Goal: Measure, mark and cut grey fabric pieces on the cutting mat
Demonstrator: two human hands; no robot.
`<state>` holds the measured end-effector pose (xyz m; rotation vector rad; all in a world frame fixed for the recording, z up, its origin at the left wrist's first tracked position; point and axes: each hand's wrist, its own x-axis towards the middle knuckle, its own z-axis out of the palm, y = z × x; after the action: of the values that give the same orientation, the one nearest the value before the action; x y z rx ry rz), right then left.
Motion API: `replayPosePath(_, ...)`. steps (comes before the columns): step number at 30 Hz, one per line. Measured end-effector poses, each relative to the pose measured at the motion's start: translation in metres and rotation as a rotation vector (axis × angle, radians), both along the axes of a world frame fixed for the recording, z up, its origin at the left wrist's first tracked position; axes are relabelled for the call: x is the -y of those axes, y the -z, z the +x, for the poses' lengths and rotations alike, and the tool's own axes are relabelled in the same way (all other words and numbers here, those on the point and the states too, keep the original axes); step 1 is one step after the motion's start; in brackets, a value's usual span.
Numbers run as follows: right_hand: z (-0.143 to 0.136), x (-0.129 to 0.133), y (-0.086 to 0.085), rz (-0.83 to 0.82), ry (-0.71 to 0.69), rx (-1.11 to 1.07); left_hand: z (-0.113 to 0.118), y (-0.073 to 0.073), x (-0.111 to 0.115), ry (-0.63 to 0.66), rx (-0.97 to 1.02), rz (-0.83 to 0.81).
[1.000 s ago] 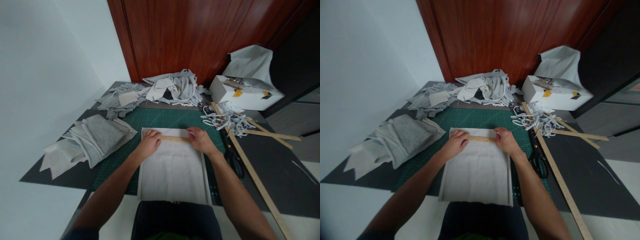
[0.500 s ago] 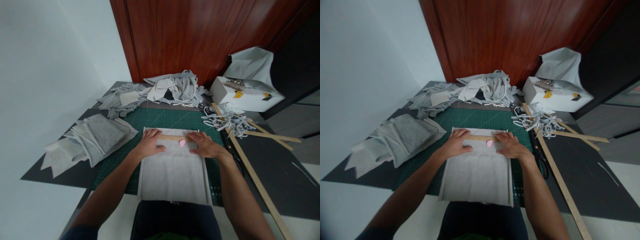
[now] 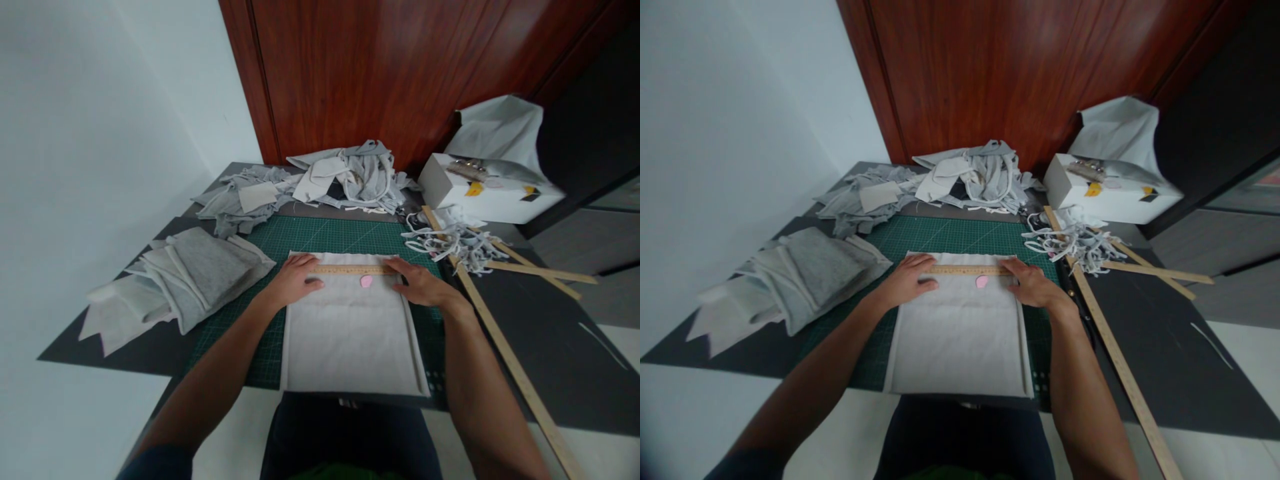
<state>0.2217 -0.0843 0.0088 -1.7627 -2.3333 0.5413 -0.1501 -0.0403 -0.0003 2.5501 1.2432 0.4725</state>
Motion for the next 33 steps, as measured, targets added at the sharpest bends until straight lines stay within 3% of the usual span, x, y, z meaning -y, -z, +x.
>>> replayPosePath(7,0.026,-0.001,0.003,0.022,0.121,0.086,-0.014,-0.005,-0.007,-0.008,0.030,0.011)
replayPosePath(13,0.029,-0.003,0.004,0.019,0.180,0.147,-0.032,-0.009,-0.015,-0.091,-0.006,0.007)
replayPosePath(19,0.016,-0.007,0.008,0.156,0.205,0.126,-0.038,-0.005,-0.016,-0.153,-0.013,0.019)
replayPosePath(23,-0.012,-0.009,0.009,0.270,0.100,-0.005,-0.037,-0.004,-0.014,-0.172,-0.025,0.022)
replayPosePath(27,-0.030,-0.007,0.011,0.212,0.069,-0.014,-0.036,-0.006,-0.013,-0.175,-0.044,0.024)
replayPosePath(33,-0.017,-0.006,0.009,0.118,0.127,0.023,-0.032,-0.010,-0.010,-0.133,-0.021,0.010)
